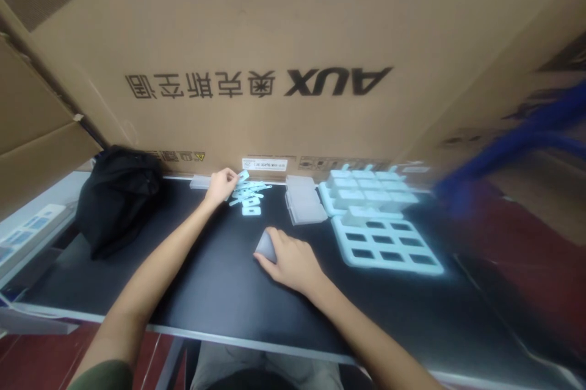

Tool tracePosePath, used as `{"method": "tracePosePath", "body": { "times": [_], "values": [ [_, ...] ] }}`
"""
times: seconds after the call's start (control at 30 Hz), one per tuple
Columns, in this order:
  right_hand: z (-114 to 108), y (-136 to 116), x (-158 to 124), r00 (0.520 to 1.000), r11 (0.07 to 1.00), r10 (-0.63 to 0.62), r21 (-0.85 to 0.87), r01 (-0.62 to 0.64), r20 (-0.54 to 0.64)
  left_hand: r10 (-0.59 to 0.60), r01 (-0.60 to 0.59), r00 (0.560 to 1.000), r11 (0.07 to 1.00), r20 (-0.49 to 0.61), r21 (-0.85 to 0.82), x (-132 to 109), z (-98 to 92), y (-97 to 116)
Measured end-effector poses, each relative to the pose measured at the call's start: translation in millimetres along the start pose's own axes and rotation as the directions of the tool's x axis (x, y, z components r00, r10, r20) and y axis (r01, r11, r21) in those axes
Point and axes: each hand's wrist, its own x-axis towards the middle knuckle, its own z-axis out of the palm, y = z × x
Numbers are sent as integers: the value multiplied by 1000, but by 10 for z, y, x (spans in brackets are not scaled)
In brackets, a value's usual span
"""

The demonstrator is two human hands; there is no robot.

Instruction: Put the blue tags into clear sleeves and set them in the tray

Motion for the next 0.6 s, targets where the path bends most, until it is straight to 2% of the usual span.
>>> {"method": "tracePosePath", "body": {
  "times": [0.17,0.23,0.27,0.3,0.33,0.37,0.4,0.43,0.5,0.6],
  "values": [
    [91,55,13,996,998,-53,32,56,-78,-20,28,997,994,-80,103,-119,-3,72],
    [126,95,20,987,993,-102,46,108,-122,50,-41,995,994,-82,101,-281,-51,156],
    [139,116,24,982,989,-131,56,140,-139,120,-118,992,991,-31,69,-393,-87,208],
    [148,134,27,975,983,-160,69,173,-155,214,-214,974,977,75,-13,-523,-130,264],
    [154,147,29,967,975,-189,85,205,-170,319,-300,928,946,193,-119,-664,-177,320],
    [157,154,31,959,965,-218,104,239,-184,433,-375,838,899,331,-226,-808,-227,373],
    [159,154,33,948,953,-248,126,276,-199,531,-429,737,846,419,-316,-947,-275,419],
    [161,146,35,936,938,-278,146,313,-218,587,-463,679,809,441,-363,-1071,-321,454],
    [165,114,39,906,909,-330,169,381,-266,624,-506,650,781,433,-366,-1251,-402,473],
    [147,89,34,859,889,-369,134,438,-356,632,-543,665,775,398,-323,-1320,-534,335]
  ]
}}
